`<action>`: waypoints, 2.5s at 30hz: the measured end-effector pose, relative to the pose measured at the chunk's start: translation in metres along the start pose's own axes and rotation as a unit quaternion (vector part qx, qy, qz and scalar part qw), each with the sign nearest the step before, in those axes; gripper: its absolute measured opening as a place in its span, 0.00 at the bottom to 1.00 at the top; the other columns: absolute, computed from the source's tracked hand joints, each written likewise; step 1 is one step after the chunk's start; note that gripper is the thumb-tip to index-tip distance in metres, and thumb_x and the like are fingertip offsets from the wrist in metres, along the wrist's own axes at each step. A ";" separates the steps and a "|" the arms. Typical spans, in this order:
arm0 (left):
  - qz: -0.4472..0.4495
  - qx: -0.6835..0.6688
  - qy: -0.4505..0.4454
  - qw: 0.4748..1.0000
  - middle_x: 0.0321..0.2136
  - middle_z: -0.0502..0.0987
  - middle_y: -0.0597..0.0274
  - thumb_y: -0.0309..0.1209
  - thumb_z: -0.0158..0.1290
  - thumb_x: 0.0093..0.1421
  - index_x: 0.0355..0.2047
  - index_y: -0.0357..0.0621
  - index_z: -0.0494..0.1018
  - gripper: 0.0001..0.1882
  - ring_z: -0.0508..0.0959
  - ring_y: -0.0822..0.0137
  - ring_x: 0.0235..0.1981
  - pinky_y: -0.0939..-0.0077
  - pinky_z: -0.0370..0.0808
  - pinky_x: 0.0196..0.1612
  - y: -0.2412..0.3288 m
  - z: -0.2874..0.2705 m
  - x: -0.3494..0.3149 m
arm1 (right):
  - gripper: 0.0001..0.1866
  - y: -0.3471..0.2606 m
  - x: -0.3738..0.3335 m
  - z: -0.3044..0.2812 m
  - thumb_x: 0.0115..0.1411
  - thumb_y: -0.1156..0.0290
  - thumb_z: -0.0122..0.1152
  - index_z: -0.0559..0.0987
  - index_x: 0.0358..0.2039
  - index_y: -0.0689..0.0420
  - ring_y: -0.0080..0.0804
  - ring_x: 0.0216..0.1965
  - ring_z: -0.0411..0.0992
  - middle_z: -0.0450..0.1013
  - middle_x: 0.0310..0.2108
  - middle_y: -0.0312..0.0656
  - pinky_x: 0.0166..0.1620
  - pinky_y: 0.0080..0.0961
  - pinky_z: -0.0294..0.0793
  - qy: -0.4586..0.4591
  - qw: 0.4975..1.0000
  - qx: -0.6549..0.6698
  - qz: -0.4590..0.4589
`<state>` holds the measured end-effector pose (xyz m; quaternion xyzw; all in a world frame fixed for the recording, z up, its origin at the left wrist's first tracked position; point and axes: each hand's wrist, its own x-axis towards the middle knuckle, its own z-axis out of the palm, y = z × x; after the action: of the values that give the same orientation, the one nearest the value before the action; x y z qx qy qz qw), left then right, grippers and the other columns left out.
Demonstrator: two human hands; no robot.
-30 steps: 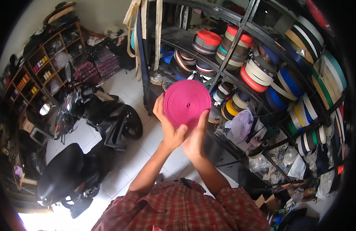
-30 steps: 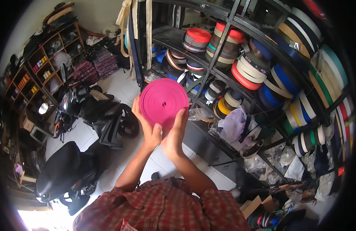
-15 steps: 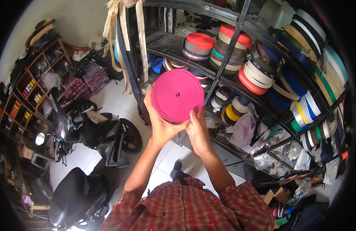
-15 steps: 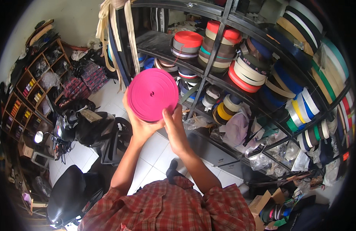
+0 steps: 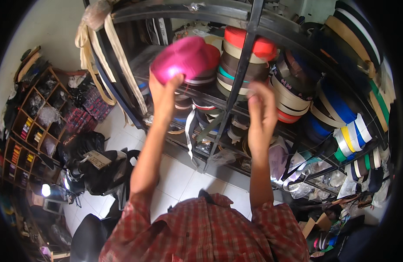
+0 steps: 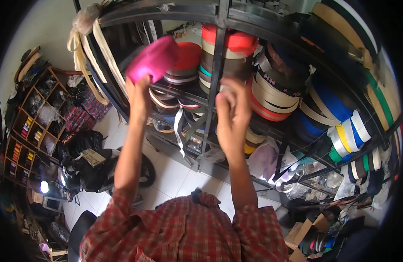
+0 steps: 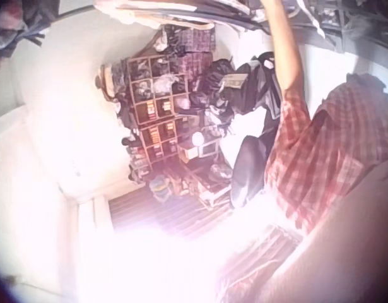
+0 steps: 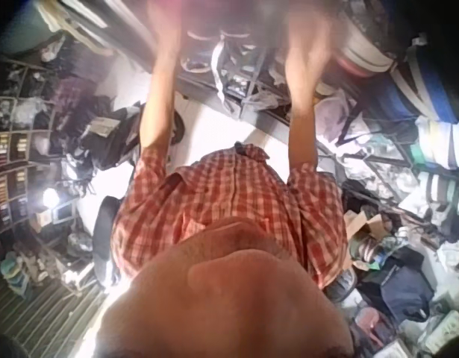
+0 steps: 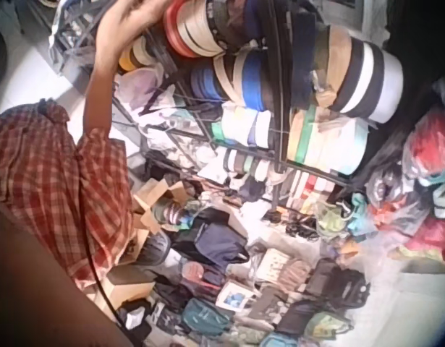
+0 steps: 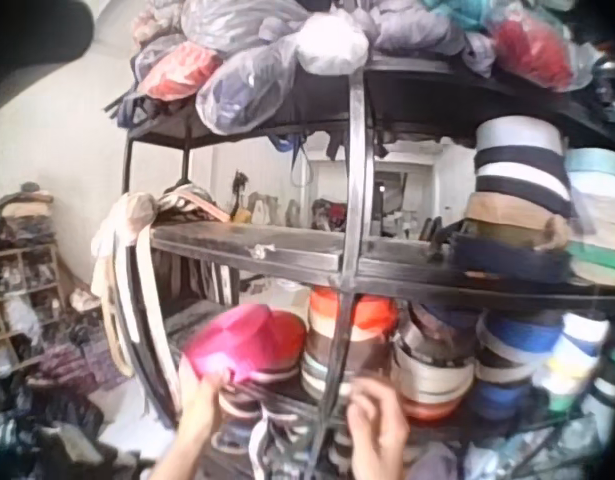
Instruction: The person picks up several ribbon spools and rolls of webbing from a cardboard box and places them onto shelves in a workshop area.
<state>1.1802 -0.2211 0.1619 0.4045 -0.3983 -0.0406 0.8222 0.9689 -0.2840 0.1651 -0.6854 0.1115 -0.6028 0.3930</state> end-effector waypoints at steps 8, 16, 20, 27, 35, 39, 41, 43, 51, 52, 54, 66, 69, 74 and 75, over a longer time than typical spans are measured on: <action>-0.016 -0.066 -0.102 0.992 0.40 0.76 0.57 0.30 0.59 0.50 0.46 0.35 0.68 0.23 0.75 0.69 0.40 0.74 0.70 0.49 -0.024 0.045 0.078 | 0.19 0.029 0.067 -0.009 0.63 0.71 0.49 0.69 0.54 0.63 0.48 0.60 0.61 0.62 0.59 0.53 0.61 0.36 0.57 0.077 0.971 -0.171 -0.147; -0.020 -0.131 -0.141 0.981 0.41 0.74 0.57 0.37 0.59 0.49 0.48 0.35 0.67 0.28 0.73 0.67 0.42 0.71 0.68 0.51 -0.058 0.053 0.107 | 0.22 0.042 0.080 0.004 0.63 0.69 0.53 0.66 0.57 0.61 0.54 0.62 0.57 0.55 0.61 0.60 0.62 0.39 0.55 0.097 0.954 -0.262 -0.108; -0.083 -0.161 -0.174 0.968 0.52 0.70 0.54 0.47 0.59 0.49 0.55 0.36 0.63 0.39 0.68 0.58 0.56 0.60 0.59 0.63 -0.068 0.038 0.117 | 0.22 0.039 0.087 0.008 0.62 0.70 0.55 0.66 0.55 0.63 0.50 0.55 0.63 0.61 0.55 0.57 0.55 0.36 0.64 0.132 0.948 -0.269 -0.107; -0.111 -0.132 -0.204 0.964 0.52 0.70 0.53 0.48 0.57 0.52 0.55 0.35 0.63 0.37 0.69 0.59 0.55 0.61 0.61 0.61 -0.079 0.036 0.138 | 0.23 0.051 0.102 0.010 0.61 0.67 0.57 0.66 0.53 0.64 0.41 0.46 0.68 0.66 0.48 0.52 0.47 0.31 0.68 0.160 0.954 -0.242 -0.074; -0.003 -0.020 -0.195 0.981 0.46 0.72 0.52 0.35 0.62 0.46 0.52 0.33 0.62 0.35 0.73 0.63 0.46 0.69 0.70 0.52 -0.066 0.013 0.123 | 0.23 0.061 0.104 0.007 0.61 0.66 0.58 0.67 0.53 0.65 0.39 0.46 0.68 0.70 0.46 0.51 0.48 0.29 0.67 0.184 0.955 -0.220 -0.069; 0.037 0.087 -0.202 0.975 0.47 0.72 0.50 0.31 0.69 0.40 0.56 0.32 0.58 0.45 0.74 0.61 0.49 0.67 0.70 0.54 -0.079 0.011 0.116 | 0.23 0.060 0.102 0.012 0.62 0.66 0.56 0.67 0.54 0.65 0.38 0.47 0.69 0.70 0.47 0.52 0.49 0.29 0.66 0.182 0.949 -0.254 -0.051; 0.050 0.104 -0.193 0.975 0.46 0.73 0.48 0.32 0.69 0.39 0.56 0.32 0.58 0.45 0.74 0.59 0.48 0.67 0.71 0.54 -0.102 0.012 0.114 | 0.23 0.053 0.102 0.016 0.62 0.67 0.56 0.66 0.54 0.65 0.38 0.47 0.69 0.70 0.47 0.52 0.49 0.28 0.66 0.182 0.948 -0.258 -0.045; 0.053 0.156 -0.180 0.970 0.46 0.74 0.46 0.34 0.69 0.39 0.56 0.32 0.59 0.46 0.75 0.56 0.48 0.65 0.71 0.53 -0.104 0.016 0.108 | 0.23 0.049 0.100 0.017 0.63 0.67 0.55 0.66 0.55 0.65 0.36 0.47 0.69 0.70 0.48 0.51 0.50 0.28 0.66 0.190 0.945 -0.262 -0.040; 0.037 0.138 -0.182 0.973 0.48 0.72 0.45 0.37 0.70 0.39 0.56 0.34 0.60 0.46 0.74 0.54 0.50 0.64 0.71 0.54 -0.111 0.011 0.103 | 0.22 0.049 0.100 0.015 0.64 0.68 0.53 0.65 0.55 0.65 0.36 0.48 0.68 0.70 0.48 0.50 0.53 0.26 0.64 0.174 0.944 -0.272 -0.060; 0.032 0.140 -0.193 0.971 0.50 0.71 0.43 0.37 0.70 0.39 0.57 0.33 0.58 0.47 0.73 0.53 0.51 0.63 0.70 0.55 -0.110 0.010 0.104 | 0.22 0.050 0.101 0.014 0.64 0.68 0.52 0.65 0.56 0.65 0.36 0.48 0.68 0.69 0.49 0.50 0.54 0.26 0.63 0.171 0.943 -0.280 -0.058; 0.026 0.140 -0.202 0.969 0.51 0.69 0.42 0.37 0.70 0.39 0.58 0.32 0.57 0.49 0.72 0.52 0.52 0.63 0.69 0.55 -0.110 0.007 0.104 | 0.22 0.050 0.099 0.013 0.65 0.68 0.51 0.64 0.57 0.65 0.37 0.49 0.68 0.69 0.50 0.51 0.55 0.27 0.62 0.167 0.941 -0.290 -0.050; 0.010 0.027 -0.221 0.975 0.57 0.63 0.36 0.35 0.55 0.57 0.63 0.26 0.50 0.40 0.64 0.51 0.60 0.65 0.58 0.62 -0.112 -0.020 0.108 | 0.29 0.036 0.062 0.040 0.65 0.70 0.44 0.54 0.65 0.64 0.42 0.67 0.52 0.52 0.66 0.52 0.66 0.33 0.47 0.157 0.932 -0.326 -0.014; -0.013 -0.001 -0.225 0.974 0.60 0.61 0.41 0.34 0.48 0.61 0.63 0.28 0.52 0.34 0.61 0.55 0.62 0.67 0.53 0.64 -0.109 -0.015 0.099 | 0.29 0.025 0.037 0.030 0.65 0.69 0.45 0.54 0.64 0.66 0.43 0.67 0.51 0.52 0.66 0.53 0.66 0.35 0.48 0.172 0.931 -0.322 -0.009; 0.040 -0.016 -0.128 0.991 0.62 0.59 0.44 0.44 0.43 0.65 0.61 0.29 0.56 0.33 0.59 0.53 0.64 0.60 0.51 0.66 -0.101 -0.028 0.080 | 0.25 0.021 -0.017 0.015 0.62 0.72 0.52 0.63 0.59 0.66 0.45 0.61 0.59 0.61 0.58 0.54 0.63 0.35 0.54 0.214 0.909 -0.355 0.031; 0.062 -0.012 -0.118 0.991 0.61 0.59 0.43 0.42 0.40 0.66 0.61 0.28 0.55 0.32 0.59 0.53 0.64 0.59 0.51 0.66 -0.092 -0.020 0.068 | 0.24 0.013 -0.027 0.013 0.62 0.72 0.53 0.65 0.57 0.66 0.45 0.61 0.60 0.62 0.57 0.54 0.62 0.34 0.56 0.227 0.916 -0.328 0.043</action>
<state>1.2636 -0.2971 0.1330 0.3614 -0.5167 -0.0416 0.7750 0.9780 -0.2710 0.1367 -0.6149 0.4190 -0.6541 0.1357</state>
